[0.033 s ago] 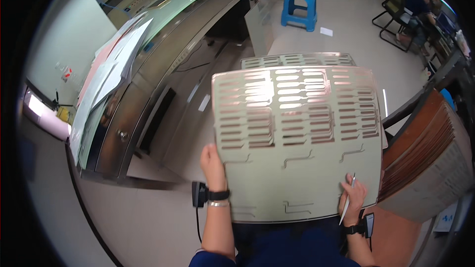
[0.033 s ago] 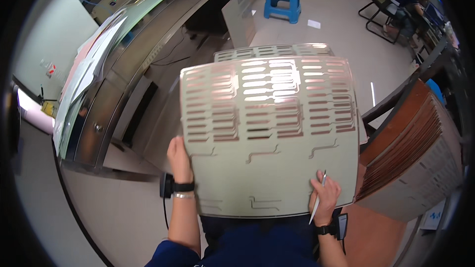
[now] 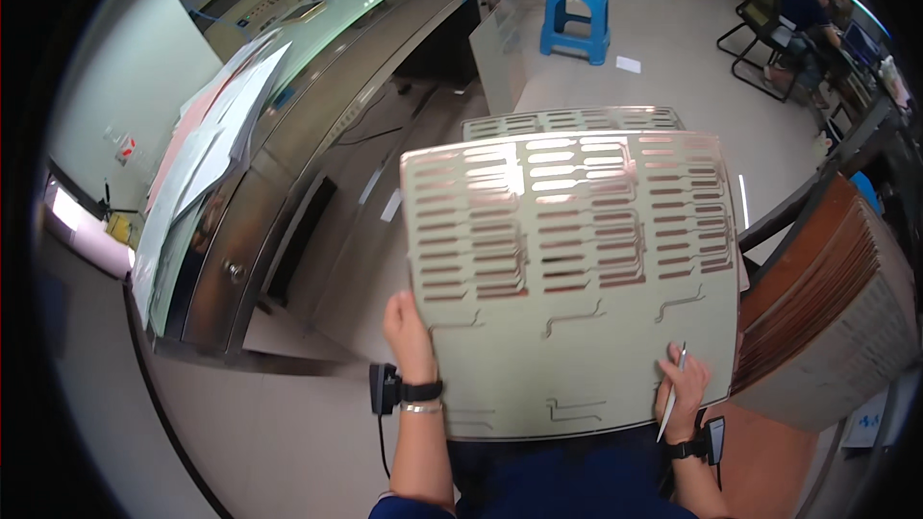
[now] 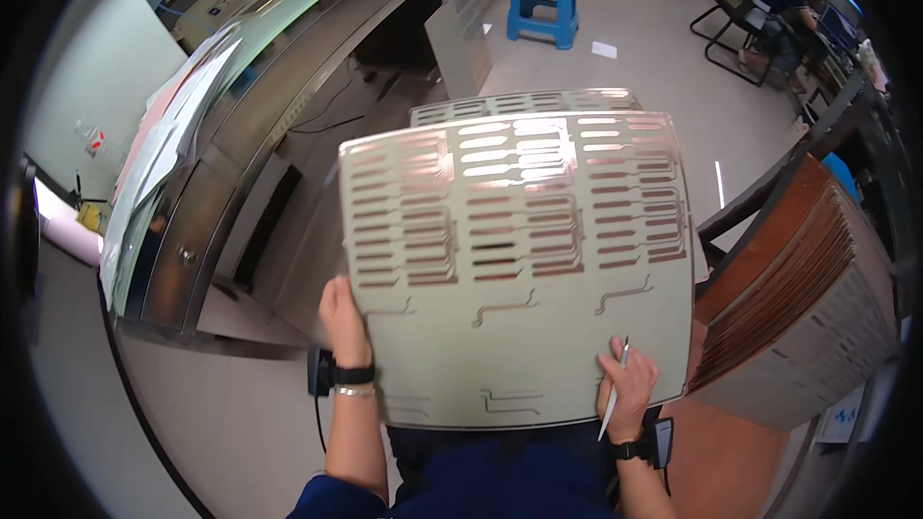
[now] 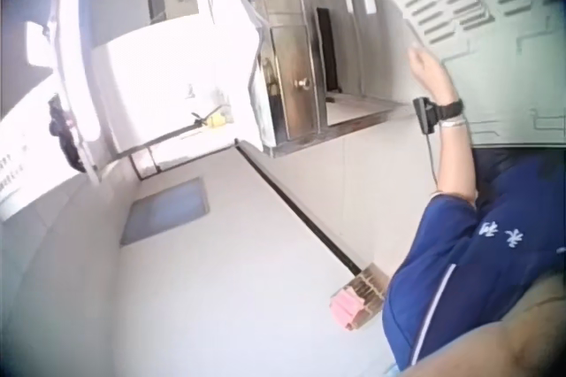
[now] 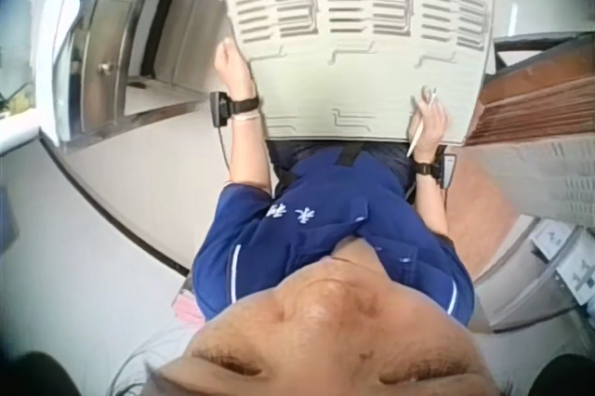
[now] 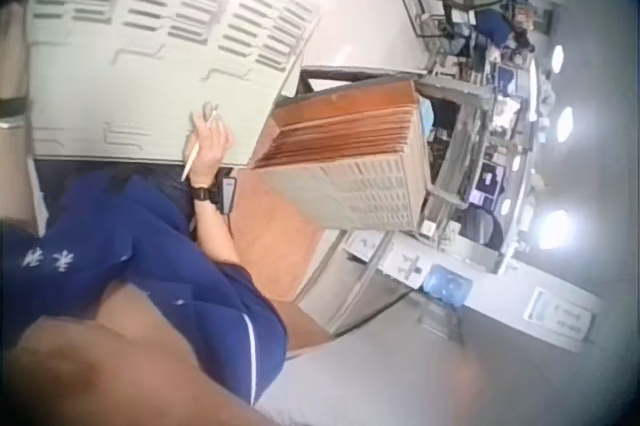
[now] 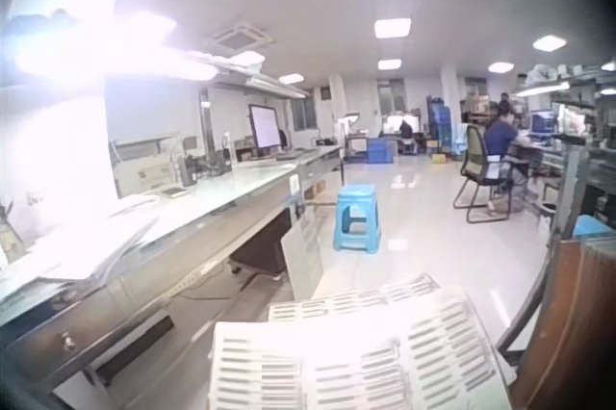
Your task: Using a pen or stylus to mark lines on large metal circuit-like sheets.
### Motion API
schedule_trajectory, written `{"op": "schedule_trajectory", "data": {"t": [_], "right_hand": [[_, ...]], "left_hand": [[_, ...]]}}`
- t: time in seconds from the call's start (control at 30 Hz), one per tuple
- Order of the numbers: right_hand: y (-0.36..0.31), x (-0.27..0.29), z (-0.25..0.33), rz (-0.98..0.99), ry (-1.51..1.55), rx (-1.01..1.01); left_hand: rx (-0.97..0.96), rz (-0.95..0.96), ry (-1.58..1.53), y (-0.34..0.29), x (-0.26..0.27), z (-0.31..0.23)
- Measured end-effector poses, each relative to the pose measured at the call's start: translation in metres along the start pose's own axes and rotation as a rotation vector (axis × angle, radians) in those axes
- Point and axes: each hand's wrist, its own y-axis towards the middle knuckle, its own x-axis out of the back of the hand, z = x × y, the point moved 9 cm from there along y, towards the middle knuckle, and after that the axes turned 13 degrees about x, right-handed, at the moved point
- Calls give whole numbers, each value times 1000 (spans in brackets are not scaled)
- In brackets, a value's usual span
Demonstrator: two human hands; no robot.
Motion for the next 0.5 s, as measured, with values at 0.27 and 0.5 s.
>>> {"op": "schedule_trajectory", "data": {"t": [0.27, 0.5], "right_hand": [[11, 20, -70, -170, 4, -172], [53, 33, -168, -368, 316, -485]], "left_hand": [[109, -18, -115, -20, 16, 9], [104, -30, -134, -19, 20, 13]]}}
